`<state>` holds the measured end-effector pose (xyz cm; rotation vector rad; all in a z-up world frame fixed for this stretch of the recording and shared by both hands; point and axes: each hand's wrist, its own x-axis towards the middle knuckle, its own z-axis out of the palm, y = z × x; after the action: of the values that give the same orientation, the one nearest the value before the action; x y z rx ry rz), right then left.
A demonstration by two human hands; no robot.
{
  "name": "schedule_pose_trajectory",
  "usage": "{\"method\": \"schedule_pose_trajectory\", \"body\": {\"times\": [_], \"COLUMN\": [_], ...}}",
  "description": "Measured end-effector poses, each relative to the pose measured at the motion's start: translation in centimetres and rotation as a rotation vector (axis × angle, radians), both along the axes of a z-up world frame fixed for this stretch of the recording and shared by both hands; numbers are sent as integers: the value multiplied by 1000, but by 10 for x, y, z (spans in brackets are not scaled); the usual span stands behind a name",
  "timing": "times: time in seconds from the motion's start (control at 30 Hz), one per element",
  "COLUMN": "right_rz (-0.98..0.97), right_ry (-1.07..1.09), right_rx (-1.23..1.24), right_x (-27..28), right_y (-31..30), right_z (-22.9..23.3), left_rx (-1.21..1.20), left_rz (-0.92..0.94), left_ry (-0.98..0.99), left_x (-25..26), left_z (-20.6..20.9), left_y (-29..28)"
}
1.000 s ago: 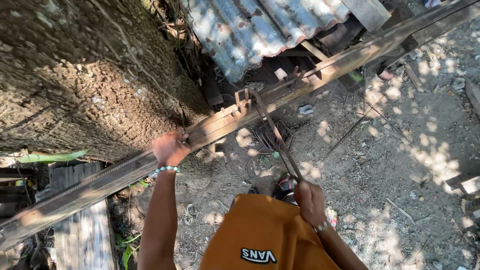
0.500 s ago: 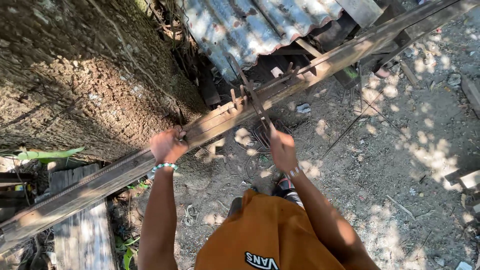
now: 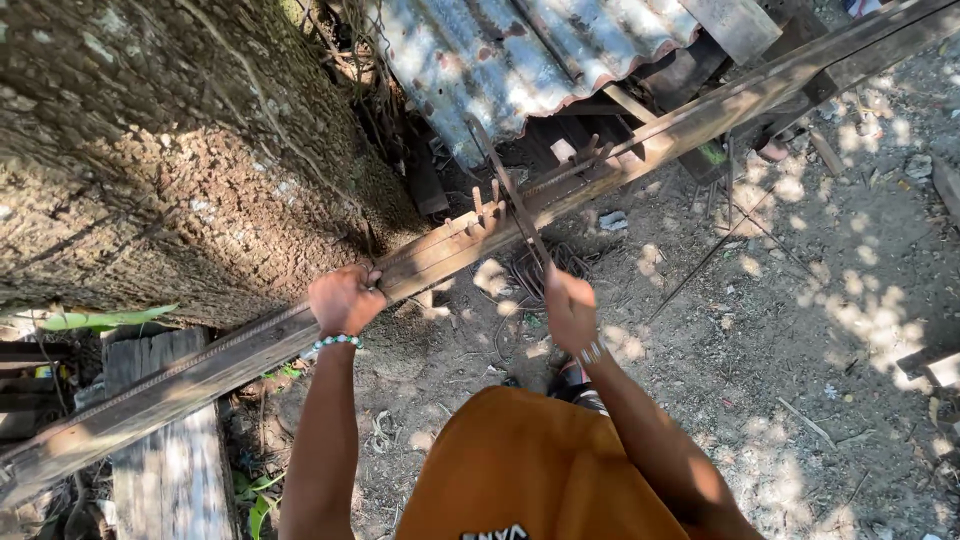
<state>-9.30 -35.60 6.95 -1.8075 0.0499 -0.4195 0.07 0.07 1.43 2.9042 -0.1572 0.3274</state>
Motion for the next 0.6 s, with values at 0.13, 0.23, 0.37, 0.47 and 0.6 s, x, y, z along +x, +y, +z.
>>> {"method": "schedule_pose_trajectory", "body": {"times": [0.13,0.23,0.37,0.47,0.6], "right_rz": [5,20,65,102,33], "right_ry": [77,65,502,62,187], "right_rx": [68,60,266,10,-89], "right_x": [60,52,-17,-101,-152], "right_y": [16,0,-24,-39,-41], "right_z": [13,-26,-56,-24,23], "left_rx": [312,105,33,8,113], "left_rz": [-373,-22,9,9,201], "left_ry": [-57,-41,-103,-122,610], "left_x": [3,8,9,2,4], "left_z": [0,-27,-18,-9,72], "left_y": [14,8,2,0,-27]}}
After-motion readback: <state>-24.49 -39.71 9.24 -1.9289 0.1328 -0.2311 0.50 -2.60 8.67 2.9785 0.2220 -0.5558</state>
